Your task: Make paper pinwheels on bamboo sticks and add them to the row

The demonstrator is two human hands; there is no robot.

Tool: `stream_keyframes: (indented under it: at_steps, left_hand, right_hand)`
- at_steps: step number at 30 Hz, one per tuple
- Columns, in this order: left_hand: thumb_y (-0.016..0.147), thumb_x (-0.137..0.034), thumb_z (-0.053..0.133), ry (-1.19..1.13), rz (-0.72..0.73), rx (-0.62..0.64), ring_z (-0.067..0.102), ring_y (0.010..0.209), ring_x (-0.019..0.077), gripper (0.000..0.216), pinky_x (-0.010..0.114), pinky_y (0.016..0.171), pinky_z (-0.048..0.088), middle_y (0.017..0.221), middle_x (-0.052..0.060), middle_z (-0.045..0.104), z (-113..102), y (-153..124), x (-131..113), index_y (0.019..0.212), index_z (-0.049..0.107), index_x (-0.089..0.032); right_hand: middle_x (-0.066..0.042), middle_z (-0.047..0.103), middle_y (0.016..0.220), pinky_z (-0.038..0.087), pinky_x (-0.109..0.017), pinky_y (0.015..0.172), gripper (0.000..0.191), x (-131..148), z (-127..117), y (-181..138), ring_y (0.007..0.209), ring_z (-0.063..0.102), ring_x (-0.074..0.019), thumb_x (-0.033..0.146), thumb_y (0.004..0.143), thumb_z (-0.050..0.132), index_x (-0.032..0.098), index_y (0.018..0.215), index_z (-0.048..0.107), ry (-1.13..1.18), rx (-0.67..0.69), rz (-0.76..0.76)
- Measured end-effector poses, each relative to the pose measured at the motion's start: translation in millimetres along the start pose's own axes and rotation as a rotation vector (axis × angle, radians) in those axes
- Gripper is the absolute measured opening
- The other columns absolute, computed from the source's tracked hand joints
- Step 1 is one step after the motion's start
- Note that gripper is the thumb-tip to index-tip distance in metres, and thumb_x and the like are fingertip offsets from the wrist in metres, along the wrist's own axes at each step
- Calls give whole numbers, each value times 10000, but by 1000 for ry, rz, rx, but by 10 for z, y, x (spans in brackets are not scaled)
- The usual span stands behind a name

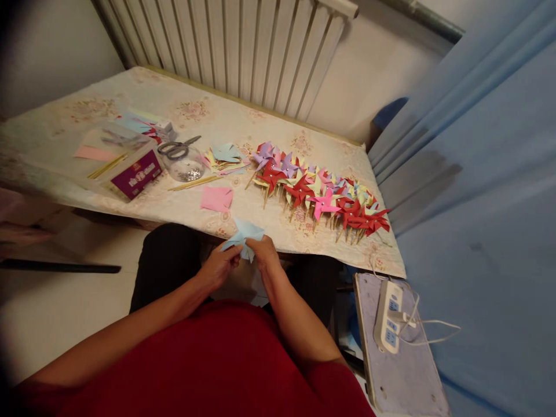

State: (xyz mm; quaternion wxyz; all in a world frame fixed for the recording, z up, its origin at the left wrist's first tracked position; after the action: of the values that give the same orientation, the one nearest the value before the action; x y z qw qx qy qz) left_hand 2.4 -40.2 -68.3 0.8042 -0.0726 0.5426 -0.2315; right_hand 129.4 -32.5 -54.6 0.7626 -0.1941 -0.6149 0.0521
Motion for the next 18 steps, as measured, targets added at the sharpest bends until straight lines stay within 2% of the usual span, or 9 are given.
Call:
stream_keyframes:
  at_steps: [6,14,18]
  left_hand:
    - [636,-353,754,-52,44,-72,390,508,80,262,237,497,281,574,-61,477,17,46,11,727,582,-177]
    - [645,-331,766,-97,103,-88,399,517,80,252,239,504,273,591,-52,504,24,83,18,787,632,-171]
    - [652,-331,763,-107,113,-123,400,511,80,240,234,501,279,569,-56,494,24,105,30,755,615,-173]
  right_hand:
    - [8,647,638,428,-259,570,244,8,60,-23,573,527,-143,296,547,666,164,750,644,47,-43,3]
    - [27,647,621,420,-255,563,227,-6,122,-26,551,519,-133,265,535,678,172,739,643,119,-101,-9]
    - [24,652,627,424,-262,565,225,-29,137,-21,543,537,-136,256,549,683,171,753,644,154,-96,-5]
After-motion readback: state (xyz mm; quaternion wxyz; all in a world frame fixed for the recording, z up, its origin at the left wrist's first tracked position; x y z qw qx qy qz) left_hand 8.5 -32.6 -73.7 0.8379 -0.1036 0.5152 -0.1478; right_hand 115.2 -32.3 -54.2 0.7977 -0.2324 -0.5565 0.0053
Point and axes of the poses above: each hand's wrist, its own y-axis towards the middle knuckle, its own z-axis out of the palm, x = y × z, the point moved 1 cm from there along y, towards the middle knuckle
